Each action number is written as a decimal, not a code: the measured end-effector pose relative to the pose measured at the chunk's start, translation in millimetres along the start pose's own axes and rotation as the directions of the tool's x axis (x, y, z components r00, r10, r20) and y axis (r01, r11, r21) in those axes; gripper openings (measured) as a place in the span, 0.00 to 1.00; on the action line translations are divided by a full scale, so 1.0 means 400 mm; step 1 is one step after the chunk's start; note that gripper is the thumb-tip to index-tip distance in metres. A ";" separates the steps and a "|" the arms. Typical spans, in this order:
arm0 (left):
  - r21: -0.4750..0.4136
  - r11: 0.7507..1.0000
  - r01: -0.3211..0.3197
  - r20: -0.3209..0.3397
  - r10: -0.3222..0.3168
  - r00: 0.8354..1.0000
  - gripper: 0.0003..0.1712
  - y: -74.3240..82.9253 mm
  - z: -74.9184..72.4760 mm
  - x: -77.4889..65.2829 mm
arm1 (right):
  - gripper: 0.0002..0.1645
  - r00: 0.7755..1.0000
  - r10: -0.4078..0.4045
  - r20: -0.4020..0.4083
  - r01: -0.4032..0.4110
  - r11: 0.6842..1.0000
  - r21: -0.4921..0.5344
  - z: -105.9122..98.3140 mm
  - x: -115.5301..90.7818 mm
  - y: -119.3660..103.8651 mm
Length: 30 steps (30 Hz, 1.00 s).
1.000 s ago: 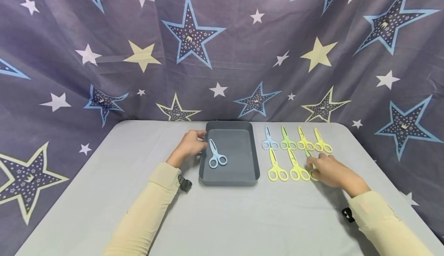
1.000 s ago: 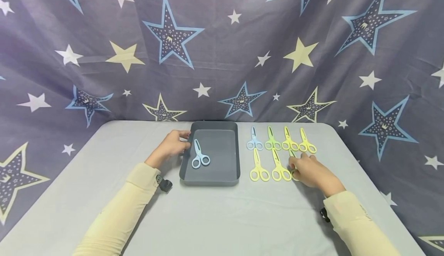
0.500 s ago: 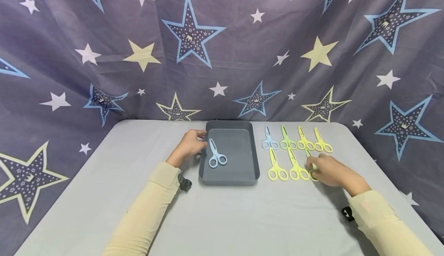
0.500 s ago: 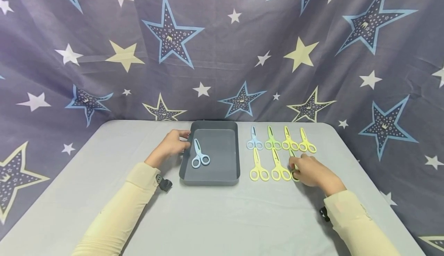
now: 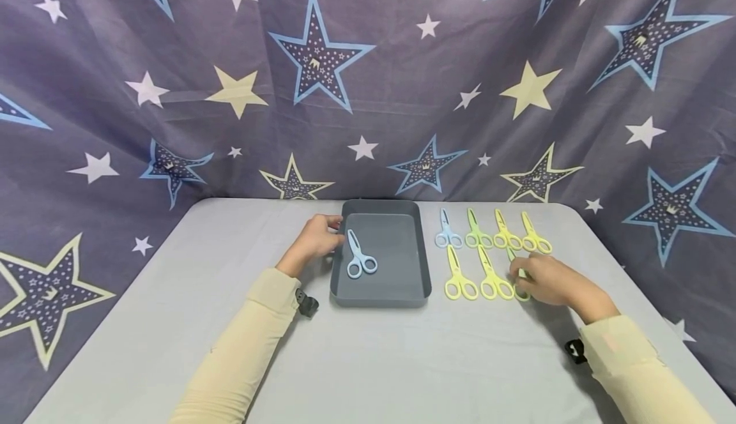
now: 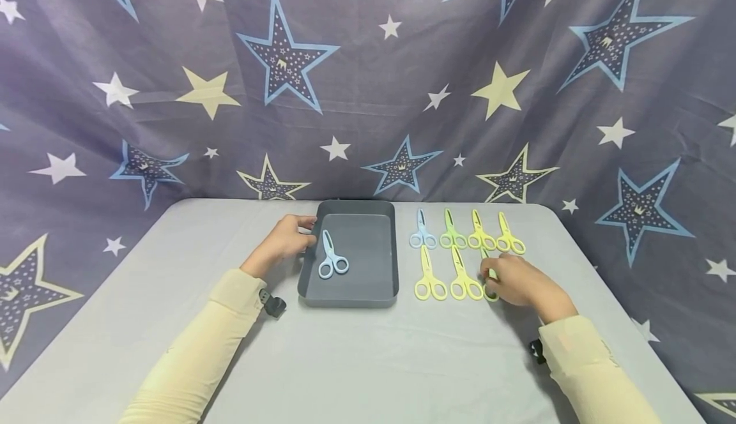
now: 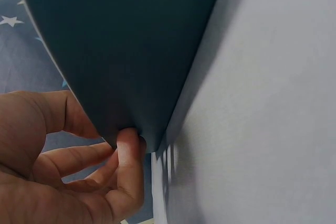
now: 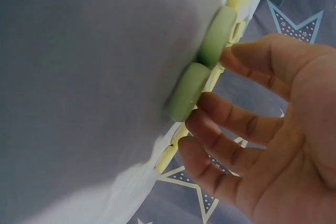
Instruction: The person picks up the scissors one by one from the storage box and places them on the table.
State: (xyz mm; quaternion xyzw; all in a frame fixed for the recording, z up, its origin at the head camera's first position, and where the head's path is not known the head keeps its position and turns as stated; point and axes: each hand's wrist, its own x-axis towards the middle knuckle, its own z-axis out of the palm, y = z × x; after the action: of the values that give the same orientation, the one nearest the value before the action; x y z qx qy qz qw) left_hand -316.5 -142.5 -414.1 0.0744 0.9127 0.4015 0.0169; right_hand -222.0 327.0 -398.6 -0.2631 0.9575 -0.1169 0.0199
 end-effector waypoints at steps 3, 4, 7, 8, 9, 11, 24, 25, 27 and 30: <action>-0.002 1.000 -0.002 -0.001 0.002 1.000 0.37 0.000 0.001 -0.001 | 0.06 0.999 -0.014 -0.028 0.014 1.000 -0.012 -0.005 0.006 -0.004; -0.003 1.000 -0.001 -0.003 0.001 1.000 0.37 0.000 0.001 -0.002 | 0.06 0.999 -0.020 -0.040 0.019 1.000 -0.017 -0.006 0.009 -0.007; -0.007 1.000 0.003 -0.006 -0.003 1.000 0.37 0.001 0.002 -0.004 | 0.07 0.997 -0.031 -0.075 0.028 0.999 -0.042 -0.011 0.018 -0.020; -0.008 1.000 0.004 -0.005 -0.004 1.000 0.37 0.001 0.002 -0.004 | 0.08 0.996 -0.034 -0.085 0.031 0.998 -0.046 -0.013 0.022 -0.025; -0.010 1.000 0.004 -0.005 -0.004 1.000 0.37 0.001 0.001 -0.004 | 0.08 0.995 -0.035 -0.093 0.031 0.998 -0.048 -0.015 0.026 -0.031; -0.008 1.000 0.005 -0.004 -0.005 1.000 0.37 0.001 0.001 -0.003 | 0.10 0.994 -0.033 -0.102 0.027 0.998 -0.055 -0.019 0.035 -0.045; -0.020 1.000 0.003 0.001 -0.003 1.000 0.37 0.002 0.005 -0.001 | 0.12 0.981 -0.070 -0.184 0.058 0.996 -0.071 -0.020 0.125 -0.141; -0.021 1.000 0.002 0.001 -0.002 1.000 0.37 0.003 0.005 -0.001 | 0.12 0.979 -0.075 -0.188 0.062 0.996 -0.069 -0.020 0.133 -0.149; -0.026 1.000 0.000 0.001 0.000 1.000 0.38 0.005 0.004 -0.003 | 0.12 0.975 -0.095 -0.201 0.083 0.994 -0.069 -0.018 0.147 -0.165; -0.030 1.000 -0.007 0.004 0.007 1.000 0.38 0.005 0.004 -0.004 | 0.12 0.969 -0.120 -0.214 0.108 0.992 -0.066 -0.012 0.169 -0.187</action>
State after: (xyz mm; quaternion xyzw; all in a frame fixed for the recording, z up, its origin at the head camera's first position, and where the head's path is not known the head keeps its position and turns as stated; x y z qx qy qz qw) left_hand -314.5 -140.0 -413.8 0.0783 0.9062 0.4152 0.0183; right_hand -243.4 231.4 -375.0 -0.3036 0.9400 -0.1201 -0.0989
